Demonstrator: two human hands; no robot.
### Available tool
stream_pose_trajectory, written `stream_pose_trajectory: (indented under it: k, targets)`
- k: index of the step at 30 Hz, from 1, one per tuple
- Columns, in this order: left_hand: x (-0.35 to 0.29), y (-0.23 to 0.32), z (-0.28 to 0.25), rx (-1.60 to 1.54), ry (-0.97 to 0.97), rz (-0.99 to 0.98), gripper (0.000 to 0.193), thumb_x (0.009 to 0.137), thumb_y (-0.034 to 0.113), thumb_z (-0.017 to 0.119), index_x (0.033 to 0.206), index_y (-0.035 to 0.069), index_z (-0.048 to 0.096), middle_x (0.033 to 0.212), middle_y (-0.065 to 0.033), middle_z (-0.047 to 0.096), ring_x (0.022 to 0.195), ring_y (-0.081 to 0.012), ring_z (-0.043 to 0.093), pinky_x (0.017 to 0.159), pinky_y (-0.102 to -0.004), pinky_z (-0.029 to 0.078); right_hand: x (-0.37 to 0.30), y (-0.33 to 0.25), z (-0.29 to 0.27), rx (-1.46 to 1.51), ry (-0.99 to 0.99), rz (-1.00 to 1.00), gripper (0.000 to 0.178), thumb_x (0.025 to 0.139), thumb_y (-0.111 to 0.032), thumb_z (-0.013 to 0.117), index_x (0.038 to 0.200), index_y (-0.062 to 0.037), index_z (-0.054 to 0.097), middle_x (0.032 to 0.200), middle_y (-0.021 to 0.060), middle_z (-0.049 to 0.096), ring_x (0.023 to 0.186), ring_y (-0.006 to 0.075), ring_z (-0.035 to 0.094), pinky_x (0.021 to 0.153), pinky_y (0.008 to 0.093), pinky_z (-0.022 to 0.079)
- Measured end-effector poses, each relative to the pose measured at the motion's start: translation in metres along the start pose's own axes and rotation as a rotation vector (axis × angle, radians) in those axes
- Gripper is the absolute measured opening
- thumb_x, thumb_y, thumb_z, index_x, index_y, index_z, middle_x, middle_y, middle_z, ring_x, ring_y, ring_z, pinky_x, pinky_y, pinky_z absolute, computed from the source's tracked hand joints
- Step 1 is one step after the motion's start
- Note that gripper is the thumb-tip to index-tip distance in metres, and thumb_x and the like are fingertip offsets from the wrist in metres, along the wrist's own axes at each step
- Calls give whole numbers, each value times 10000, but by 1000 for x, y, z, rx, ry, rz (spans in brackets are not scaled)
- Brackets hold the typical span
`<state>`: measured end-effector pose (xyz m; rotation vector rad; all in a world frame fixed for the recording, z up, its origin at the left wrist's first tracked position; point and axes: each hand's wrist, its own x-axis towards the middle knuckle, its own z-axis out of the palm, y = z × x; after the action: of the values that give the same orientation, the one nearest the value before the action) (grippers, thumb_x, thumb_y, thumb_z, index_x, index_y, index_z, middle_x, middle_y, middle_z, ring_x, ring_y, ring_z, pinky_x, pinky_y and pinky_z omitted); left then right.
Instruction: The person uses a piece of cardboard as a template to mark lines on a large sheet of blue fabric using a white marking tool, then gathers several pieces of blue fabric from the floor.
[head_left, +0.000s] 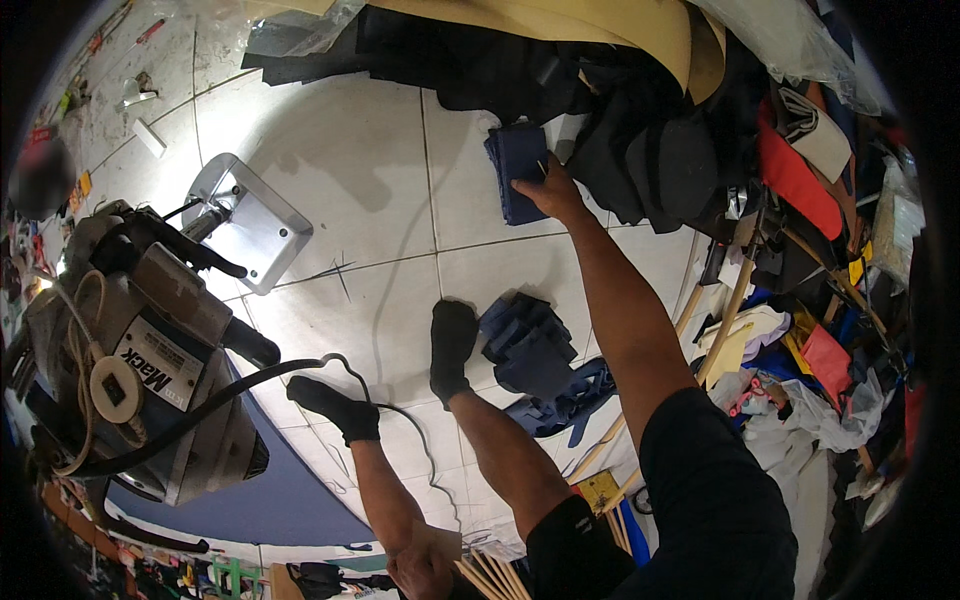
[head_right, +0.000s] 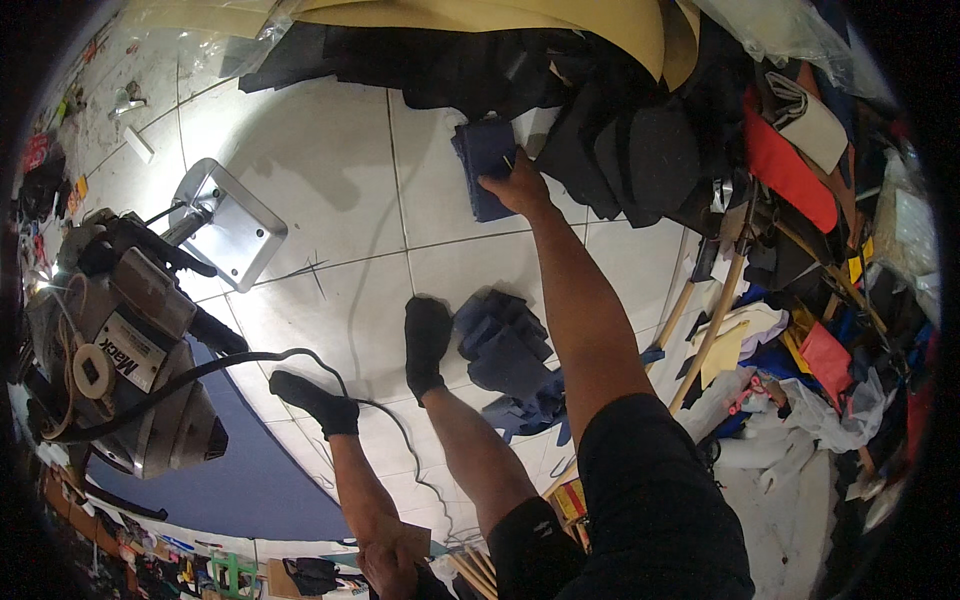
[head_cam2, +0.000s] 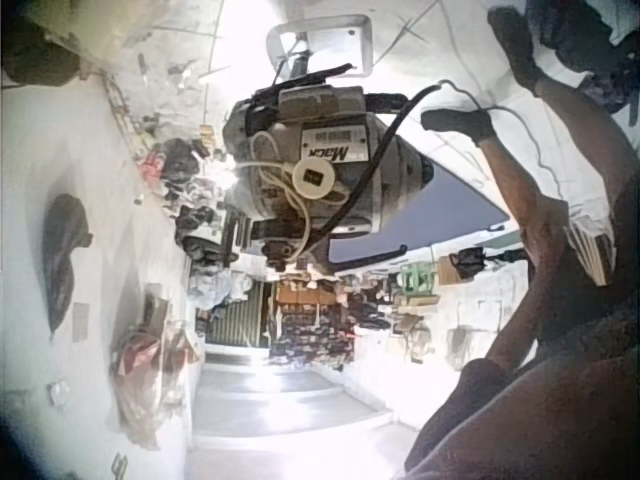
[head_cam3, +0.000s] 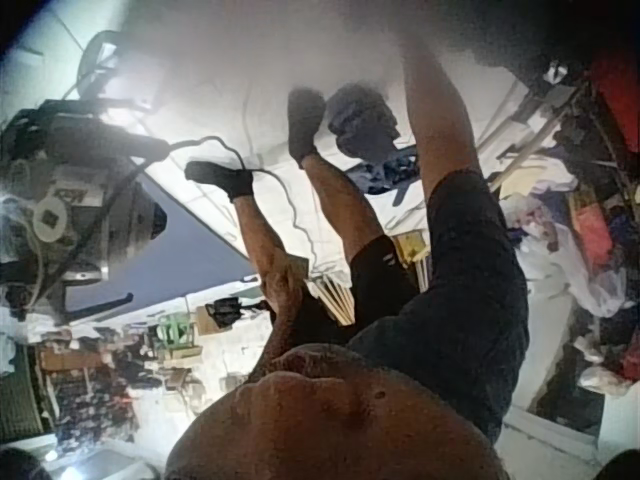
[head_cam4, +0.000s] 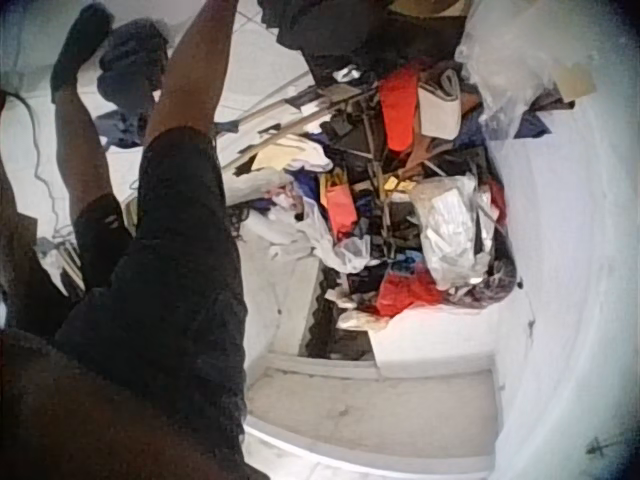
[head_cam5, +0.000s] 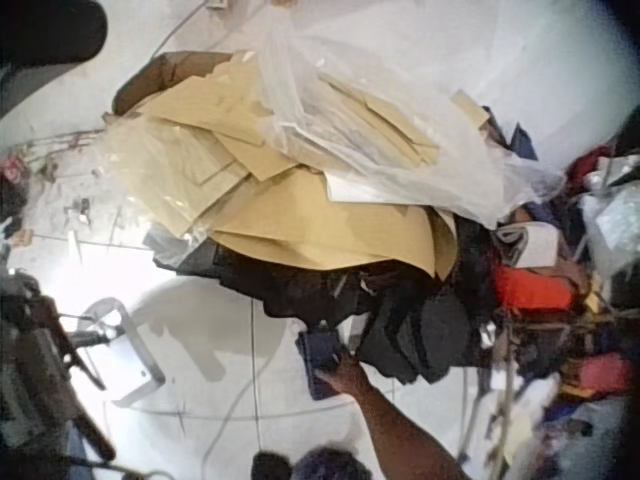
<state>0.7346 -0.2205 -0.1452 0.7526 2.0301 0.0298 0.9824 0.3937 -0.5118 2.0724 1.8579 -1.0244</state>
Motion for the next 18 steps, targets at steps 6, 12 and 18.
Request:
stream_pose_trajectory:
  k: [6,12,18]
  targets:
    - [1,15,-9,183,51,112,243,966,313,649,1030,83,691,959,-137,701,878,-301,640,749,-438,515,-3,8,27,534,-127,155,1046,608,-383,952,1384,65,414,1301,230,608,1177,309,625,987,382,513]
    - [-9,-31,16,4,-186,-56,301,936,313,652,1127,85,697,996,-153,719,906,-347,674,801,-431,529,-4,3,27,573,-95,48,980,619,-334,959,1373,18,441,1274,161,632,1176,295,621,988,396,513]
    - [60,115,-69,-82,-160,-144,401,950,314,566,1255,72,660,1038,-187,712,977,-350,686,852,-444,533,-36,-35,14,713,-298,242,878,692,-303,940,1386,-66,457,1306,125,613,1197,274,601,1019,424,486]
